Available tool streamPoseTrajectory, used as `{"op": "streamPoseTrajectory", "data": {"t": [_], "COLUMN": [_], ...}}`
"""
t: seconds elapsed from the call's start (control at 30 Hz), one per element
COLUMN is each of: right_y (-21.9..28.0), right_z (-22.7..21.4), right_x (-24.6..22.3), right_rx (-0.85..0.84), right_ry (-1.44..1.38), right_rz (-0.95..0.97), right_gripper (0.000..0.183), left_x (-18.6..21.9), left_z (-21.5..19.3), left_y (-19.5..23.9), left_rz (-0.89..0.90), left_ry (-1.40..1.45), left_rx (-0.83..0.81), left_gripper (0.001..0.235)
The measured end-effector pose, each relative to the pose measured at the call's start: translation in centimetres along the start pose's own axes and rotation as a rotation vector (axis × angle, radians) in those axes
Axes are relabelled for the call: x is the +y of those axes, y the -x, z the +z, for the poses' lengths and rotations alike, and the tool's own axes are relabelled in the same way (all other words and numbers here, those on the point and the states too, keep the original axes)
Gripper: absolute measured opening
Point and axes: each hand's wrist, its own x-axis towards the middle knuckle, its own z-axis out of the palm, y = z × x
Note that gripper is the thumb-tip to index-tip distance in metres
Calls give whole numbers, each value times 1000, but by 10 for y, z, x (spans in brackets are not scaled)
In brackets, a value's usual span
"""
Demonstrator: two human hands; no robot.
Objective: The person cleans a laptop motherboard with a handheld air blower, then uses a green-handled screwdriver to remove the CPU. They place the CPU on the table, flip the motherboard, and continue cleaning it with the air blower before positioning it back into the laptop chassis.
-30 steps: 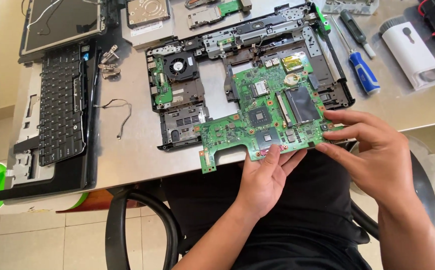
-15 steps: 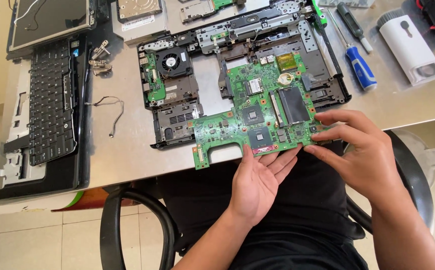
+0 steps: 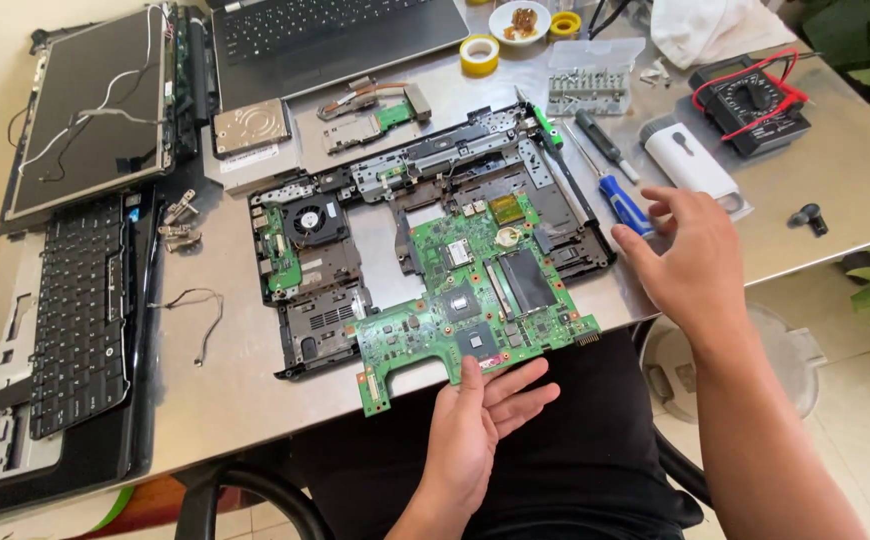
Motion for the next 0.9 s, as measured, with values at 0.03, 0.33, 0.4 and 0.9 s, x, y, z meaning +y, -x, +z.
{"op": "streamPoseTrajectory", "data": {"t": [0.03,0.33,0.4,0.9], "right_y": [-2,-18,-27,-161], "right_z": [0,-2,-1,63], "right_x": [0,-7,-11,-4], "right_rx": [7,-86,32,-394], "right_ry": [0,51,10,433], "right_rz": [-2,182,14,-249], "right_gripper": [47,45,35,41], "left_x": [1,9,6,-100], "left_z": [2,12,8,-108], "left_y": [1,2,-1,-101], "left_rz": [5,-11,-66,136], "left_ry": [-2,-54,-90,-67], "left_rx": [-4,91,77,142], "left_gripper": [71,82,86,18]}}
